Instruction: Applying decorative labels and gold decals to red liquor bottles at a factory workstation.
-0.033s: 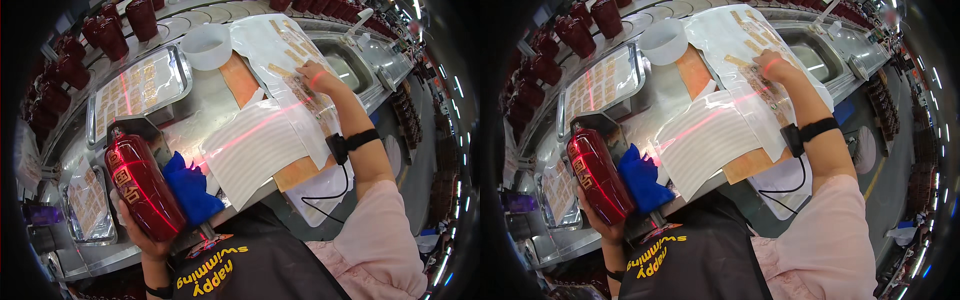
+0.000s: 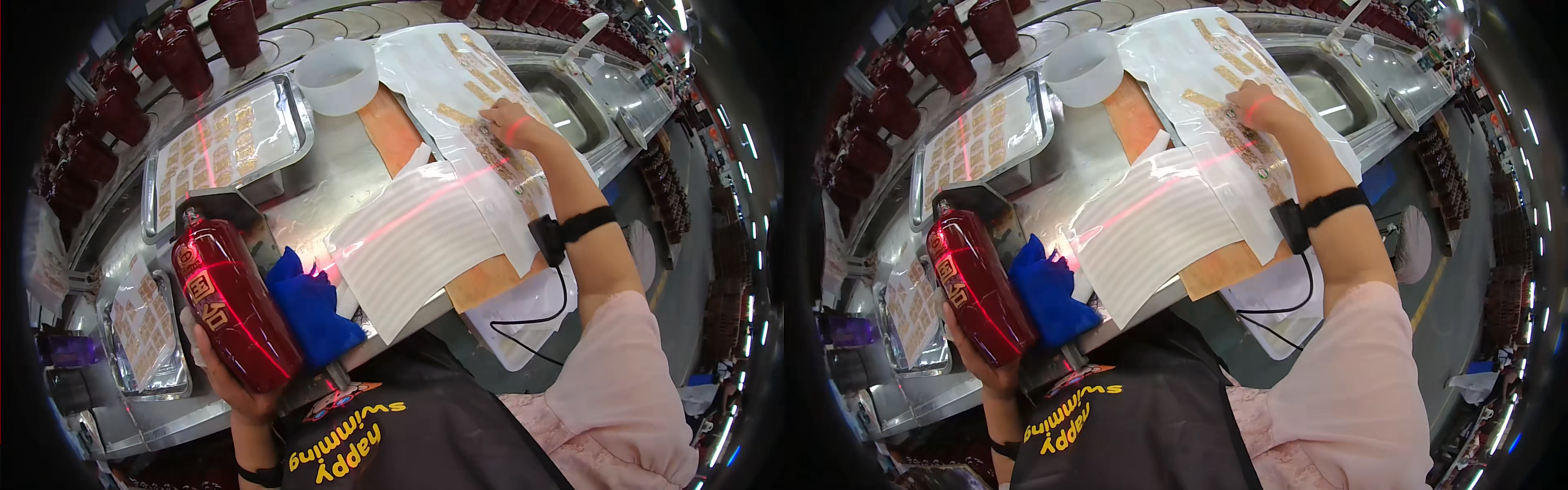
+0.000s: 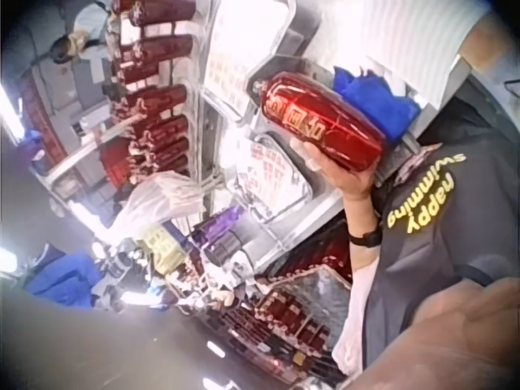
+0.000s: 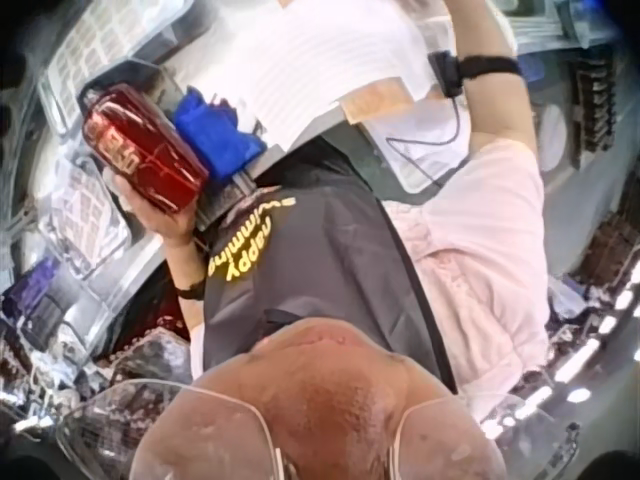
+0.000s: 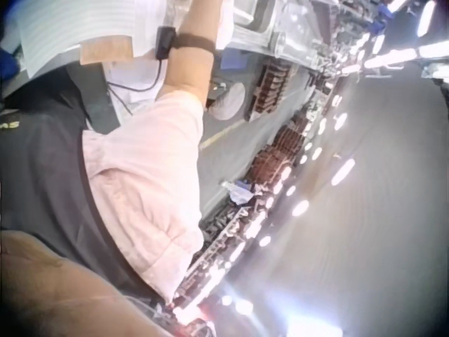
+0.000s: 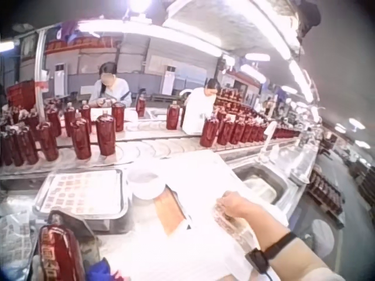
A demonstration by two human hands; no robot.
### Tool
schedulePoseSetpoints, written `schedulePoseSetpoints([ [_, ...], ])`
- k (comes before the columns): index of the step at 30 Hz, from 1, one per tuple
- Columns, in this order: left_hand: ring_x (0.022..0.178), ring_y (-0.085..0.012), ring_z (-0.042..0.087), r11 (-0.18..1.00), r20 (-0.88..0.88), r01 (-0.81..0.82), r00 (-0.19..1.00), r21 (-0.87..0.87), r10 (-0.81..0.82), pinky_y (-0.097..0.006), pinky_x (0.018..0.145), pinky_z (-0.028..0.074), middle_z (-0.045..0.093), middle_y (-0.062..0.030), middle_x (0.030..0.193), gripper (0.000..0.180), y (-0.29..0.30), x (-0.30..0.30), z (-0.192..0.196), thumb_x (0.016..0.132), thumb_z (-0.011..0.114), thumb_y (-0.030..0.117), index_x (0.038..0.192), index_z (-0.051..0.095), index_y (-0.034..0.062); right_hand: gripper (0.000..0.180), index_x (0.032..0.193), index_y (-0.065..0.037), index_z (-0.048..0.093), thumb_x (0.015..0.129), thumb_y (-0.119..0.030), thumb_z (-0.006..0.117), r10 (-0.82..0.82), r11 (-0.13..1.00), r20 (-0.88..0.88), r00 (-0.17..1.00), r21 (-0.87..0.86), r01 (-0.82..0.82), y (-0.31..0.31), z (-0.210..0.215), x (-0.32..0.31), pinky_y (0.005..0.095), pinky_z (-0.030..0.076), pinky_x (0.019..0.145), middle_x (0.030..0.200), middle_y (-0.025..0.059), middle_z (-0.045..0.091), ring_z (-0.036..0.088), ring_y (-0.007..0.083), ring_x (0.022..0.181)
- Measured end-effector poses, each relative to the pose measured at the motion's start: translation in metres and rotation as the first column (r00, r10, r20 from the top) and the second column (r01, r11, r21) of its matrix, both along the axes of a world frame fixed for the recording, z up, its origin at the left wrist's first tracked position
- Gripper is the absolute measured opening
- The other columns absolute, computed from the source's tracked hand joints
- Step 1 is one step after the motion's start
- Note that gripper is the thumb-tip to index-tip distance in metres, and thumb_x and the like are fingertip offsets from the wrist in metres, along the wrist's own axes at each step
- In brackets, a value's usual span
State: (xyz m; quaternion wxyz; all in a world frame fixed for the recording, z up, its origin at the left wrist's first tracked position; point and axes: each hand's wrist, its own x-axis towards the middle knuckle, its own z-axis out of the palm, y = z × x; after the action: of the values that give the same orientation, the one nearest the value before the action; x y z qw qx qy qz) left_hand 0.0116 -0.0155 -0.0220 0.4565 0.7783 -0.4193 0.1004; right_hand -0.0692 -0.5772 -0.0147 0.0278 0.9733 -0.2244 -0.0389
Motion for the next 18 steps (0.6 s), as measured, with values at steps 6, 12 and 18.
schedulePoseSetpoints([
  [6, 0.133, -0.0360, 0.040, 1.000, -0.014, 0.009, 1.000, -0.005, -0.009, -0.044, 0.112, 0.028, 0.037, -0.0236, 0.146, 0.098, 0.008, 0.001, -0.007, 0.081, 0.074, 0.038, 0.149, 0.018, -0.0048, 0.019, 0.098, -0.012, 0.072, 0.081, -0.014, 0.064, 0.060, 0.991, -0.111, 0.992, 0.122, -0.046, 0.018, 0.010, 0.038, 0.0401, 0.048, 0.090, 0.109, 0.0172, 0.061, 0.058, 0.0343, 0.105],
  [12, 0.137, -0.0366, 0.035, 0.996, 0.118, -0.055, 0.992, 0.074, 0.047, -0.043, 0.113, 0.026, 0.032, -0.0258, 0.150, 0.100, 0.014, 0.005, 0.004, 0.082, 0.070, 0.050, 0.148, 0.021, -0.0071, 0.007, 0.083, -0.010, 0.070, 0.078, -0.011, 0.067, 0.104, 0.990, 0.002, 0.995, 0.092, -0.104, 0.030, 0.004, 0.037, 0.0400, 0.050, 0.086, 0.105, 0.0123, 0.062, 0.060, 0.0305, 0.101],
  [18, 0.136, -0.0431, 0.034, 0.981, 0.181, -0.034, 0.983, 0.191, -0.001, -0.049, 0.111, 0.027, 0.036, -0.0305, 0.145, 0.090, 0.018, -0.004, 0.061, 0.086, 0.056, 0.063, 0.141, 0.036, -0.0061, 0.005, 0.076, -0.004, 0.063, 0.074, 0.000, 0.067, 0.221, 0.940, 0.295, 0.929, 0.188, -0.284, 0.021, 0.006, 0.024, 0.0373, 0.048, 0.081, 0.095, 0.0135, 0.061, 0.059, 0.0311, 0.093],
])
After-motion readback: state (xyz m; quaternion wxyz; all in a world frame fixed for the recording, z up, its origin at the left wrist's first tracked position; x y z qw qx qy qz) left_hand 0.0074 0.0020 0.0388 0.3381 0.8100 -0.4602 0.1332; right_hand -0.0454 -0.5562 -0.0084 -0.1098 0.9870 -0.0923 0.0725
